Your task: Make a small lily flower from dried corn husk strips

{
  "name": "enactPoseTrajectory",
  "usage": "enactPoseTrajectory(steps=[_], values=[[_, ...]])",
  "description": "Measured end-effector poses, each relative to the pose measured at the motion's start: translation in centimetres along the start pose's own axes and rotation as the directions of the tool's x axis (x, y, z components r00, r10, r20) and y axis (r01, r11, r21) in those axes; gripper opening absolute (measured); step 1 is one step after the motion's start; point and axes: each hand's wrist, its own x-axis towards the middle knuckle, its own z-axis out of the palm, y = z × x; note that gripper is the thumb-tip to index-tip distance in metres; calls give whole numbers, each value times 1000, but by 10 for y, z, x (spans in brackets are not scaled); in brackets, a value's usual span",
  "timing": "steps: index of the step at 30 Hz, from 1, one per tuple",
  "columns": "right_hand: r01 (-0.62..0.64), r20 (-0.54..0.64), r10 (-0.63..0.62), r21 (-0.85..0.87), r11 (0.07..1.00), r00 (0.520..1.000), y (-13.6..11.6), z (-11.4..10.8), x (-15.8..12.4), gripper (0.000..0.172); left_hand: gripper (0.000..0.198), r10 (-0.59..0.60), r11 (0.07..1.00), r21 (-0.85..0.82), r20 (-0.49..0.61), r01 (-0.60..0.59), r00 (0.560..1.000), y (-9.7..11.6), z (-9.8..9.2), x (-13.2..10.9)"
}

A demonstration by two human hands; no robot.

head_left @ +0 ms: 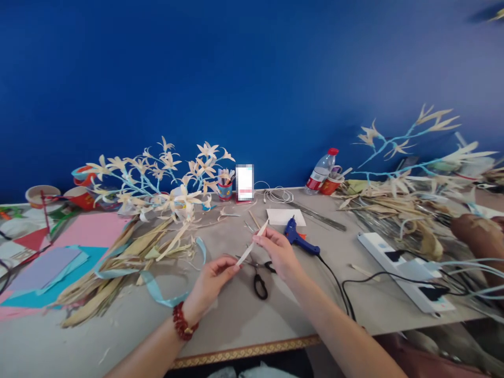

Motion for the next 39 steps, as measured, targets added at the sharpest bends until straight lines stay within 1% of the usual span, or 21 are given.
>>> enactPoseTrajectory(steps=[3, 5, 6, 7, 9, 11, 13, 15, 20, 23, 26, 28, 29, 30, 31, 32, 34, 35, 36, 37, 39], values=[[37, 85, -27, -124, 992, 996, -3, -4, 3, 24, 16, 125, 981, 144, 13, -126, 992, -3, -4, 1], [129, 155, -77, -354, 926, 985, -7, -8, -4, 30, 16, 164, 971, 176, -10, -160, 986, -3, -4, 1], [185, 187, -103, -500, 846, 977, -8, -11, -9, 32, 15, 169, 974, 160, -32, -161, 985, -3, -4, 2], [228, 210, -117, -653, 722, 971, -8, -14, -16, 31, 15, 163, 980, 124, -57, -155, 985, -3, -4, 2], [264, 249, -92, -864, 429, 964, -6, -21, -32, 28, 13, 110, 994, 17, -107, -109, 988, -4, -4, 3], [267, 263, -51, -944, 194, 964, 0, -26, -47, 26, 16, 21, 994, -104, -151, -37, 988, -5, -4, 4], [261, 260, -28, -964, 52, 965, 6, -29, -58, 27, 21, -50, 985, -172, -183, 18, 982, -5, -2, 5], [245, 245, -8, -969, -7, 969, 10, -29, -63, 27, 21, -68, 984, -173, -187, 35, 980, -3, -1, 5], [192, 191, 42, -981, -28, 981, 8, -29, -64, 19, 14, 31, 985, -162, -147, -55, 989, 4, -1, 4], [177, 175, 64, -984, -31, 982, 7, -31, -67, 14, 14, 69, 981, -167, -158, -95, 985, 3, -4, 5], [161, 158, 85, -987, -25, 984, 6, -36, -69, 8, 12, 24, 978, -200, -167, -58, 986, -1, -6, 6], [110, 112, 85, -994, 19, 990, 5, -42, -70, 8, 14, -11, 973, -231, -159, -26, 987, -3, -6, 6], [78, 83, 87, -995, 67, 993, 4, -47, -71, 7, 15, -19, 969, -246, -151, -19, 988, -2, -6, 5], [46, 61, 98, -988, 145, 993, 3, -51, -72, 6, 15, -20, 965, -262, -141, -18, 990, -2, -6, 5], [12, 45, 121, -965, 260, 992, 3, -56, -73, 6, 15, -21, 960, -279, -129, -16, 991, -1, -7, 5], [-28, 38, 152, -912, 409, 988, 3, -60, -75, 8, 16, -27, 954, -299, -115, -8, 993, 1, -8, 4], [-138, 46, 228, -678, 722, 973, 4, -64, -81, 18, 16, -60, 933, -357, -76, 29, 995, 4, -9, 3], [-189, 62, 257, -518, 834, 964, 5, -64, -84, 26, 16, -77, 918, -394, -52, 51, 996, 6, -10, 2], [-231, 78, 277, -364, 902, 958, 6, -61, -88, 34, 16, -93, 899, -432, -26, 72, 995, 7, -10, 2], [-259, 99, 290, -244, 935, 952, 7, -57, -92, 40, 16, -104, 878, -471, -5, 89, 995, 9, -10, 1], [-301, 146, 318, -128, 945, 937, 10, -43, -101, 45, 15, -121, 832, -543, 20, 112, 992, 11, -8, 0]])
